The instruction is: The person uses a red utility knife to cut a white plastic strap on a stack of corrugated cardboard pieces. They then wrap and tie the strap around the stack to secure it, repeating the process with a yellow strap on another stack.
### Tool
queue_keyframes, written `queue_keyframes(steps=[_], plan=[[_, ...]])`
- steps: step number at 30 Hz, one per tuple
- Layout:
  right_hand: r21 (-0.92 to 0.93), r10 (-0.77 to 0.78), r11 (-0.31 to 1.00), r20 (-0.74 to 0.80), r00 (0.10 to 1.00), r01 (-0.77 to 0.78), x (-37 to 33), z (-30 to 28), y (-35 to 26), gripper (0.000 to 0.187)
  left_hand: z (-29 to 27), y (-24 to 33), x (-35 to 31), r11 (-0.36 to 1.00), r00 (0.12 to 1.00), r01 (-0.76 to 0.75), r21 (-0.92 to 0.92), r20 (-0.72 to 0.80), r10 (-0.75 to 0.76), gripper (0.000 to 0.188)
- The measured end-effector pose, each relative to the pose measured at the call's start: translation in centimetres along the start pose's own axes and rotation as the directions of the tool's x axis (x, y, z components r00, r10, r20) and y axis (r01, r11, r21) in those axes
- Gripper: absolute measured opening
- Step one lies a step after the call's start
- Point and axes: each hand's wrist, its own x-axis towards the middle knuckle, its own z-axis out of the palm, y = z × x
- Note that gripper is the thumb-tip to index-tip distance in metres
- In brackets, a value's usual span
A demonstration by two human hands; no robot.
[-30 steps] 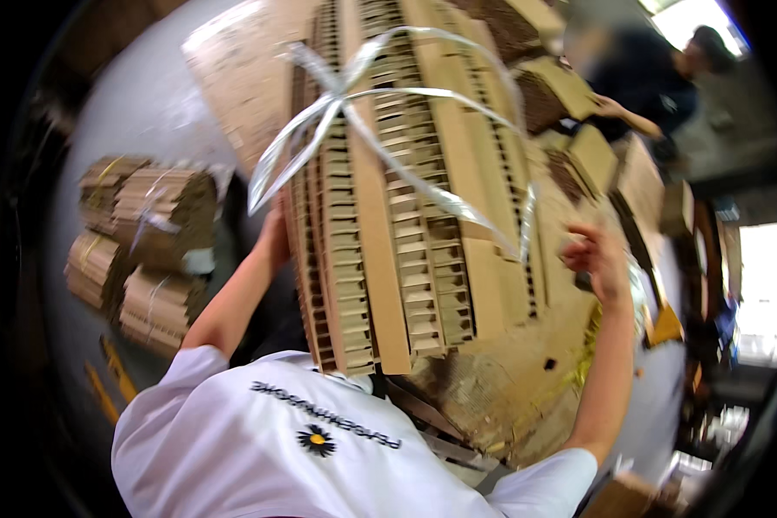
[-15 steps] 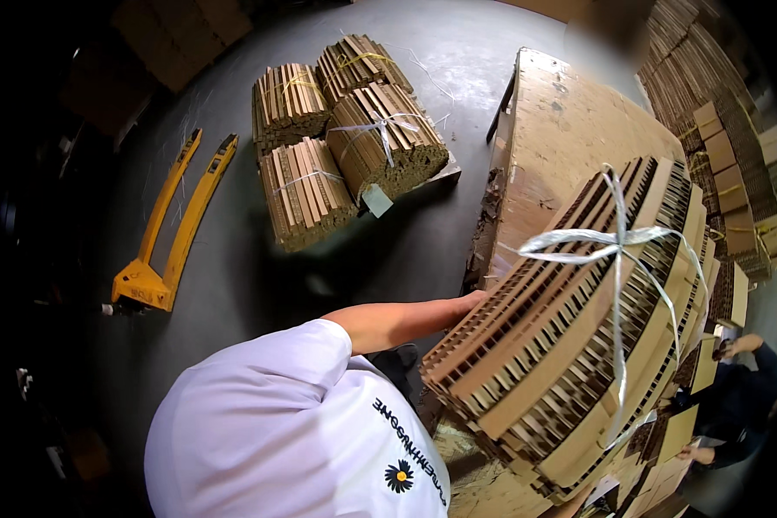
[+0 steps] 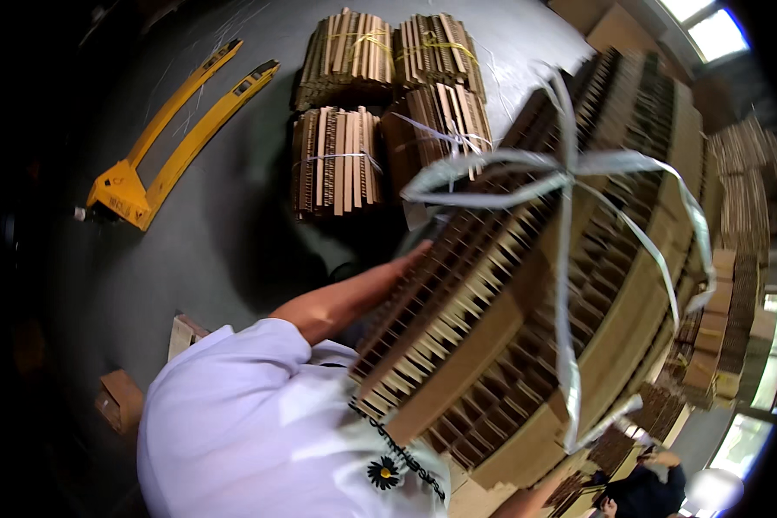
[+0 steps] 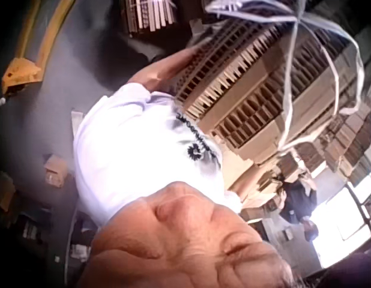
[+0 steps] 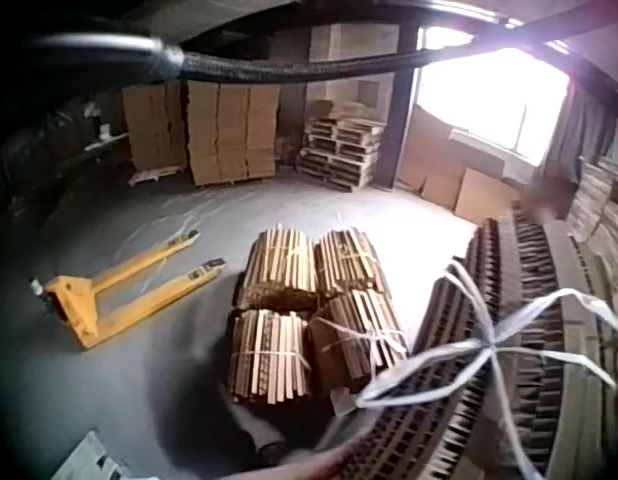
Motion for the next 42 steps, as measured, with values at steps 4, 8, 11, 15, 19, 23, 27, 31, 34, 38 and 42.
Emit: queue_keyframes(steps=[4, 8, 11, 15, 19, 23, 27, 31, 34, 38, 42], plan=[[-0.084, -0.013, 0.996, 0.200, 0.980, 0.030, 5.4, 3.7, -3.3, 0.065, -5.3, 3.4, -4.1, 0.996, 0.949, 0.034, -0.077, -0.310, -0.056, 0.057], [-0.144, -0.005, 0.987, 0.389, 0.921, 0.066, 11.0, 11.2, -7.0, 0.067, -11.2, 6.3, -9.7, 0.986, 0.793, -0.014, -0.168, -0.603, -0.091, 0.068], [-0.170, 0.024, 0.982, 0.533, 0.846, 0.079, 15.4, 18.2, -7.7, 0.068, -15.5, 7.2, -12.7, 0.969, 0.660, -0.087, -0.229, -0.742, -0.116, 0.076], [-0.046, -0.029, 0.993, 0.779, 0.626, 0.104, 20.0, 28.3, -6.6, 0.070, -22.9, 9.0, -11.7, 0.944, 0.586, -0.156, -0.292, -0.796, -0.149, 0.088], [-0.470, 0.129, 0.856, 0.598, 0.791, 0.216, 17.6, 31.6, -5.0, 0.079, -25.9, 8.5, -10.3, 0.951, 0.483, -0.165, -0.261, -0.862, -0.153, 0.100], [-0.525, 0.170, 0.785, 0.692, 0.702, 0.327, 18.1, 32.1, -2.6, 0.063, -24.3, 9.2, -8.3, 0.975, 0.433, 0.052, 0.217, -0.884, 0.174, 0.081], [-0.270, -0.090, 0.887, 0.697, 0.712, 0.376, 19.1, 36.8, -4.2, 0.041, -22.7, 11.8, -7.7, 0.915, 0.544, 0.195, 0.352, -0.815, 0.198, 0.065], [-0.099, -0.462, 0.687, 0.706, 0.537, 0.720, 14.5, 46.0, -10.9, 0.024, -23.0, 9.4, -5.5, 0.736, 0.629, 0.233, 0.636, -0.675, 0.385, 0.086], [-0.125, -0.634, 0.363, 0.693, 0.343, 0.924, 9.5, 51.9, -14.4, 0.029, -20.2, 9.1, -4.0, 0.733, 0.592, 0.430, 0.526, -0.778, 0.211, 0.086], [-0.243, -0.642, -0.060, 0.752, 0.150, 0.968, 3.1, 62.0, -15.3, 0.055, -22.5, 8.9, -6.2, 0.664, 0.669, 0.356, 0.657, -0.675, 0.310, 0.087], [-0.429, -0.607, -0.219, 0.763, 0.222, 0.876, 1.6, 68.7, -11.7, 0.067, -26.5, 12.8, -10.9, 0.774, 0.784, 0.286, 0.564, -0.602, 0.149, 0.078]])
